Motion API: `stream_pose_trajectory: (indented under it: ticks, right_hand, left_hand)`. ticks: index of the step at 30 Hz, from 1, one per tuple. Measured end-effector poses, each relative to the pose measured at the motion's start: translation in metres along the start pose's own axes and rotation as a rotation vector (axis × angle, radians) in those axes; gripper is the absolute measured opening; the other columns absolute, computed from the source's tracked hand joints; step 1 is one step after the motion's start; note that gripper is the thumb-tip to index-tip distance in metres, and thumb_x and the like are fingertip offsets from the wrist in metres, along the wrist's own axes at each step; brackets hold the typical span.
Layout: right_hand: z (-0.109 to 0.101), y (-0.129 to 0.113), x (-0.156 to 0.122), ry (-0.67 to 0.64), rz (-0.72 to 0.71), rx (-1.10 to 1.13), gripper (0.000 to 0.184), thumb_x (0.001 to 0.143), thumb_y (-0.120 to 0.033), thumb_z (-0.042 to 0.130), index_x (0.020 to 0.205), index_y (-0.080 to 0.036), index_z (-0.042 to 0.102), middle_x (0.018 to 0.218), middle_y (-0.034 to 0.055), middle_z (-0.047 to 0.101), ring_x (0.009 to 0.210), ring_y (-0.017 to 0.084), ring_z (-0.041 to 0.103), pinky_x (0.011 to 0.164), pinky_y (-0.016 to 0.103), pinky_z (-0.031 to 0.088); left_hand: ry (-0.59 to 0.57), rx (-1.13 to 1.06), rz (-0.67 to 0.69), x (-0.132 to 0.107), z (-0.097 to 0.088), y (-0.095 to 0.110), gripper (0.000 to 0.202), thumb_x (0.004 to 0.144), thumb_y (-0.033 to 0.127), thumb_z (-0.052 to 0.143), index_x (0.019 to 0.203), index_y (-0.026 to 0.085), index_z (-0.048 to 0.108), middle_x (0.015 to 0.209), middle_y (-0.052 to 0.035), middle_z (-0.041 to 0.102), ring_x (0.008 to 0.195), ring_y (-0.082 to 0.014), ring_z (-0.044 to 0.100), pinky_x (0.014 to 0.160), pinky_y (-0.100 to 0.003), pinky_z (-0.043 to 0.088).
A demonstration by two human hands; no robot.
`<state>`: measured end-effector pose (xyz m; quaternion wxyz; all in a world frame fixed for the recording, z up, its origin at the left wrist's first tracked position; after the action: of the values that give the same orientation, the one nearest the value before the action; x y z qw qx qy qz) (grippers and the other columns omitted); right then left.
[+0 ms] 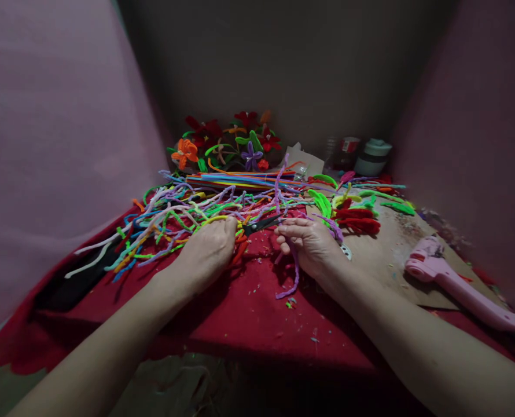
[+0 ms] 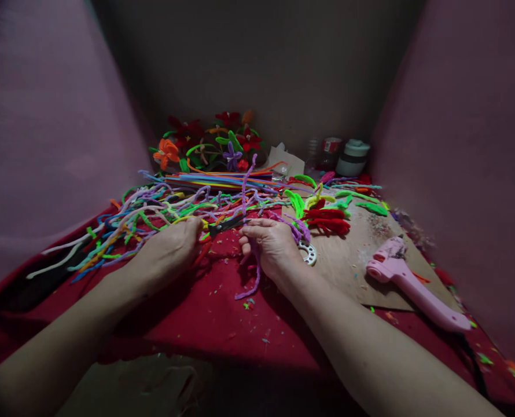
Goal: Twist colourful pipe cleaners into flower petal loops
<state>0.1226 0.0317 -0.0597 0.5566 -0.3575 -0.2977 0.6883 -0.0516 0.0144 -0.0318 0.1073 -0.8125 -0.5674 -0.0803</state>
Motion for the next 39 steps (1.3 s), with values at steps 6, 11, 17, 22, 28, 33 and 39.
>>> stream_pose_trajectory:
  ticks: [6,11,17,22,28,33,39]
  right_hand:
    - [0.0,-0.001,0.0,-0.018,-0.008,0.018,0.02,0.055,0.001,0.062,0.066,-0.013,0.053,0.052,0.002,0.06,0.041,0.011,0.056,0.032,0.017,0.04]
    - [0.0,0.0,0.001,-0.059,-0.016,0.023,0.021,0.054,0.0,0.062,0.066,-0.013,0.053,0.051,0.0009,0.059,0.041,0.01,0.055,0.032,0.017,0.038]
    - [-0.003,0.002,0.002,-0.06,0.028,0.027,0.018,0.056,0.0,0.061,0.069,-0.012,0.055,0.056,0.0029,0.061,0.044,0.009,0.055,0.033,0.015,0.036]
    - [-0.001,0.001,0.0,-0.076,0.096,0.032,0.014,0.059,-0.002,0.059,0.071,-0.01,0.058,0.057,0.004,0.061,0.043,0.007,0.052,0.031,0.013,0.03]
    - [0.005,0.002,-0.006,-0.185,0.131,0.008,0.005,0.065,-0.011,0.06,0.069,-0.009,0.061,0.052,0.0005,0.057,0.038,0.004,0.046,0.026,0.011,0.023]
    - [0.006,0.005,-0.01,-0.258,0.243,-0.038,0.004,0.069,-0.013,0.058,0.069,-0.01,0.061,0.05,-0.0006,0.055,0.036,0.005,0.047,0.027,0.012,0.028]
    - [0.008,0.003,-0.011,-0.385,0.222,-0.127,0.012,0.077,-0.019,0.053,0.08,-0.011,0.061,0.052,0.0013,0.06,0.038,0.009,0.054,0.032,0.016,0.04]
  left_hand:
    - [-0.043,-0.077,-0.045,0.0,0.002,-0.001,0.022,0.086,0.024,0.026,0.081,0.018,0.047,0.063,-0.0048,0.055,0.053,-0.0172,0.051,0.056,-0.028,0.036]
    - [-0.131,0.036,-0.019,-0.002,0.002,0.003,0.022,0.086,0.023,0.026,0.094,0.016,0.045,0.065,-0.0074,0.059,0.055,-0.0196,0.056,0.053,-0.027,0.036]
    - [-0.145,0.03,-0.033,-0.006,0.008,-0.001,0.021,0.078,0.017,0.038,0.098,0.015,0.044,0.064,-0.0077,0.059,0.057,-0.0213,0.058,0.05,-0.026,0.036]
    - [0.103,-0.675,-0.275,0.001,-0.007,-0.006,0.017,0.067,0.021,0.055,0.079,0.019,0.044,0.061,0.0006,0.055,0.05,-0.0137,0.052,0.046,-0.022,0.036]
    - [0.094,-1.514,-0.384,0.026,-0.015,0.014,0.026,0.059,0.025,0.071,0.062,0.015,0.047,0.05,0.0026,0.051,0.039,-0.0065,0.044,0.036,-0.018,0.033]
    - [0.091,-1.864,-0.442,0.047,-0.001,0.021,0.016,0.058,0.014,0.071,0.065,0.009,0.058,0.057,-0.0024,0.06,0.044,-0.0064,0.051,0.039,-0.016,0.038]
    - [-0.023,-1.921,-0.501,0.042,0.005,0.035,0.011,0.06,0.01,0.067,0.065,0.007,0.058,0.047,-0.0003,0.057,0.039,-0.0069,0.051,0.036,-0.015,0.039]
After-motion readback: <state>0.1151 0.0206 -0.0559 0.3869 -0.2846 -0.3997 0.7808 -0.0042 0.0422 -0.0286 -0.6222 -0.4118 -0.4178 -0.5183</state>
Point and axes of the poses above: each hand's wrist, its own x-axis towards the middle knuckle, its own z-axis out of the palm, y = z × x, the point moved 3 cm from there along x, towards the middle knuckle
